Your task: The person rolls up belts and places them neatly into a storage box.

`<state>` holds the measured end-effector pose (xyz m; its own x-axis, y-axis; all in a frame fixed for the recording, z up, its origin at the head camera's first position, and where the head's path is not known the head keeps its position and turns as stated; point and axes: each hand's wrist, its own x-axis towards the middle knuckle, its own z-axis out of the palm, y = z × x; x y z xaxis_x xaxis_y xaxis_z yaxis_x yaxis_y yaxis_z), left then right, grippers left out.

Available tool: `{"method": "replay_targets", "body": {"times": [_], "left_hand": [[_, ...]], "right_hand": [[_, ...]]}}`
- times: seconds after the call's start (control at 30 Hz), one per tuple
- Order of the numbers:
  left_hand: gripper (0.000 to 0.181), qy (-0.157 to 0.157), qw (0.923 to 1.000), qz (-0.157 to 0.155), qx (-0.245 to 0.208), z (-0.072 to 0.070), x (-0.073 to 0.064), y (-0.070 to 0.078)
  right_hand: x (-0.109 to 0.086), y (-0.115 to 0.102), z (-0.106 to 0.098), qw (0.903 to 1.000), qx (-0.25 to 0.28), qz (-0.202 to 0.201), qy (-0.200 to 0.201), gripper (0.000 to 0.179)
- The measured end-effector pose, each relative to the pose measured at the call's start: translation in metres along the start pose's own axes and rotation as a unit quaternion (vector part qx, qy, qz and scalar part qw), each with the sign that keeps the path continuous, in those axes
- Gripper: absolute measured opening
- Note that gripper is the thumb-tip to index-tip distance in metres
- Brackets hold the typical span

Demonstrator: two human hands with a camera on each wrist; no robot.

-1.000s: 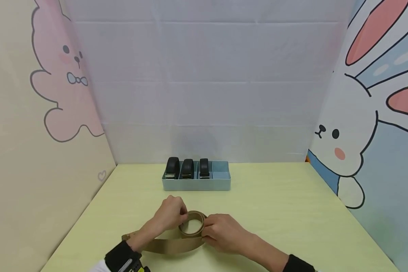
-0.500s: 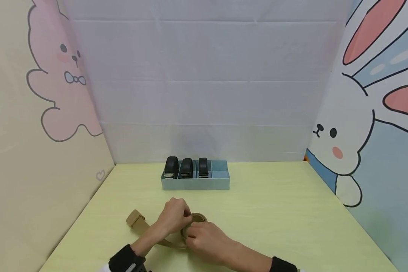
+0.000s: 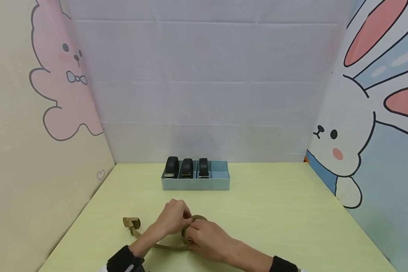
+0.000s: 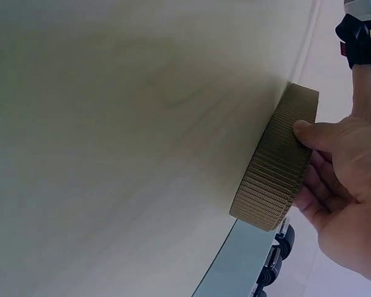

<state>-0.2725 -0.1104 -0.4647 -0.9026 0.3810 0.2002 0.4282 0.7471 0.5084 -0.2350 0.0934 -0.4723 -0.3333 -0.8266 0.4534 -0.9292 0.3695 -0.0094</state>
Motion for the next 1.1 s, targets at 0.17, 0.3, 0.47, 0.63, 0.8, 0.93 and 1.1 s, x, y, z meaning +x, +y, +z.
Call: {"method": "replay_targets", "body": {"times": [0.17,0.3,0.47,0.63,0.8,0.93,1.1], "left_hand": [[0.016,-0.005,0.9996,0.017,-0.023,0.001,-0.004,-0.007],[0.005,0.004,0.9992,0.015,-0.036,-0.011,-0.018,-0.016],[0.013,0.077,0.9934,-0.084,0.013,-0.05,-0.053,-0.025],[0.028,0.099,0.973,-0.208,0.018,-0.08,-0.09,-0.044],[0.063,0.091,0.96,-0.262,0.037,-0.076,-0.101,-0.063],[0.065,0.066,0.9619,-0.262,0.041,-0.066,-0.101,-0.067],[0.055,0.077,0.9711,-0.226,-0.004,-0.058,-0.091,-0.066]], "right_hand": [[0.004,-0.004,-0.009,0.9935,0.033,0.079,-0.075,0.011],[0.008,-0.005,-0.014,0.9889,0.03,0.101,-0.104,0.01],[0.006,-0.002,-0.017,0.9858,0.031,0.123,-0.11,0.012],[0.003,0.001,-0.015,0.986,0.025,0.123,-0.11,0.012],[0.001,-0.002,-0.015,0.9886,0.018,0.111,-0.101,0.015],[0.001,-0.002,-0.015,0.9887,0.022,0.11,-0.1,0.015],[0.002,0.0,-0.016,0.9881,0.021,0.112,-0.103,0.013]]}}
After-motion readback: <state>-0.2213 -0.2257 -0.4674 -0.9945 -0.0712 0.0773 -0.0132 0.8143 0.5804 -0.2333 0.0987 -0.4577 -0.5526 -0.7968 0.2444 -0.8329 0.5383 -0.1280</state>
